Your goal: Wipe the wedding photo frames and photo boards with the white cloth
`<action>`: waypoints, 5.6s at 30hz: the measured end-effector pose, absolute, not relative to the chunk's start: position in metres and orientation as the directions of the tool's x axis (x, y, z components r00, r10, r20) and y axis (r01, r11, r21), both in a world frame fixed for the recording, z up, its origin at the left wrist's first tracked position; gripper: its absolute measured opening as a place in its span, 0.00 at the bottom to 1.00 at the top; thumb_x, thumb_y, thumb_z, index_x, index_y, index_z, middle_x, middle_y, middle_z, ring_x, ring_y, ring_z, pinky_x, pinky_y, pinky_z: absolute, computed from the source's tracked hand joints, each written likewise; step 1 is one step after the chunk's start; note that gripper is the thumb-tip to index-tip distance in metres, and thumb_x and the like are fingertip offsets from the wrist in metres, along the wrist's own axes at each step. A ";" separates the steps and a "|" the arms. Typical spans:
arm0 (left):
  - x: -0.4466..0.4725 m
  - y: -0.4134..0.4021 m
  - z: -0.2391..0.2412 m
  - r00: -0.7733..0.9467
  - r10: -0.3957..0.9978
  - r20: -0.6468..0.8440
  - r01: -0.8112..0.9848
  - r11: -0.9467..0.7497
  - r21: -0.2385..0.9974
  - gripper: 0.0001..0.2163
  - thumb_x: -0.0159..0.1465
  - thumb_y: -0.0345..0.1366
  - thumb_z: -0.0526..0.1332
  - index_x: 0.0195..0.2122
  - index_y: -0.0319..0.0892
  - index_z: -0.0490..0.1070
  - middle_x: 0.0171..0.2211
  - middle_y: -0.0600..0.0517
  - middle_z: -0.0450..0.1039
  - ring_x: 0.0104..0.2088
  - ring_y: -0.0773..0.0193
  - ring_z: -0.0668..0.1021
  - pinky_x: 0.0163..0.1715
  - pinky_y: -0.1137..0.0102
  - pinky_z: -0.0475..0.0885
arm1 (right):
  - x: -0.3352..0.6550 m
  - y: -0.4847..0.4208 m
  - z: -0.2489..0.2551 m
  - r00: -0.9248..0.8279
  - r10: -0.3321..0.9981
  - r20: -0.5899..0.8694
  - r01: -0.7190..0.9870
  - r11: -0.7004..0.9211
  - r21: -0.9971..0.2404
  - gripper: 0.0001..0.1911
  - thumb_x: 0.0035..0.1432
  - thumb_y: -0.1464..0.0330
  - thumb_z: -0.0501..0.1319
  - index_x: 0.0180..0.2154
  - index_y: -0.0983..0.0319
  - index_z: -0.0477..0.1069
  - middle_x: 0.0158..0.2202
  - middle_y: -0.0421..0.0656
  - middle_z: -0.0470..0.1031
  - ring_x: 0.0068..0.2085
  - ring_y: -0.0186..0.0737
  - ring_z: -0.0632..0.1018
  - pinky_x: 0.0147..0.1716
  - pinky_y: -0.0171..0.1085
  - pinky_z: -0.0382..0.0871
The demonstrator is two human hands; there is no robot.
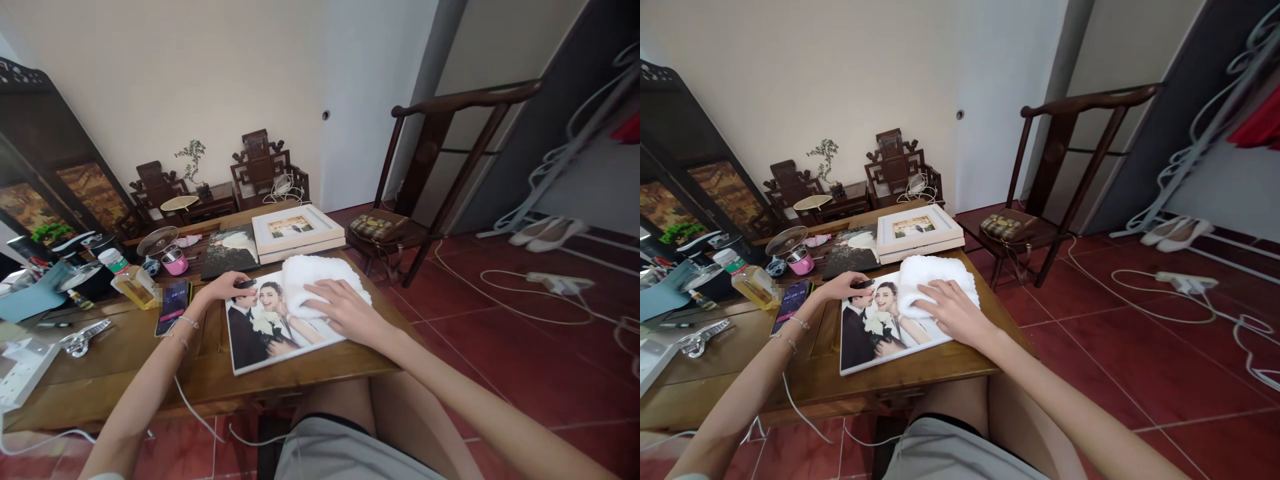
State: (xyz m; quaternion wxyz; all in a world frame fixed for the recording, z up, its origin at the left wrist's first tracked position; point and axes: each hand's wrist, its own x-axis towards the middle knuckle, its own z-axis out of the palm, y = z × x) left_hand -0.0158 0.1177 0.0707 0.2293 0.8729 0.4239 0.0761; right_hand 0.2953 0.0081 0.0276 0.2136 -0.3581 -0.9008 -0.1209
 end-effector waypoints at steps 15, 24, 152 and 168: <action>0.014 0.037 0.034 0.194 0.962 0.193 0.922 -0.246 0.299 0.33 0.60 0.57 0.53 0.60 0.40 0.57 0.63 0.35 0.46 0.62 0.36 0.54 0.55 0.46 0.57 | 0.289 0.016 0.044 -0.631 0.700 0.334 0.740 0.673 -0.013 0.21 0.53 0.76 0.58 0.50 0.57 0.68 0.52 0.50 0.69 0.53 0.54 0.66 0.48 0.50 0.61; 0.020 0.028 0.028 0.261 0.934 0.244 0.870 -0.338 0.360 0.26 0.63 0.51 0.53 0.58 0.41 0.61 0.64 0.41 0.53 0.64 0.49 0.55 0.60 0.51 0.55 | 0.282 0.032 0.018 -0.589 0.707 0.392 0.757 0.652 -0.039 0.15 0.60 0.72 0.53 0.49 0.59 0.68 0.60 0.48 0.63 0.63 0.54 0.56 0.58 0.58 0.51; 0.012 0.005 0.008 0.152 0.955 0.254 0.829 -0.264 0.493 0.22 0.68 0.37 0.42 0.61 0.36 0.57 0.64 0.41 0.52 0.65 0.56 0.56 0.61 0.57 0.56 | 0.291 -0.031 0.034 -0.726 0.630 0.276 0.601 0.776 -0.191 0.25 0.39 0.81 0.50 0.40 0.59 0.72 0.63 0.43 0.59 0.66 0.47 0.50 0.62 0.58 0.41; 0.010 0.003 0.012 0.189 0.958 0.213 0.841 -0.271 0.469 0.22 0.68 0.35 0.42 0.62 0.35 0.55 0.65 0.40 0.50 0.65 0.57 0.54 0.61 0.55 0.55 | 0.281 0.052 0.031 -0.639 0.696 0.329 0.676 0.711 -0.193 0.25 0.46 0.80 0.52 0.46 0.61 0.70 0.59 0.52 0.65 0.63 0.49 0.59 0.60 0.56 0.50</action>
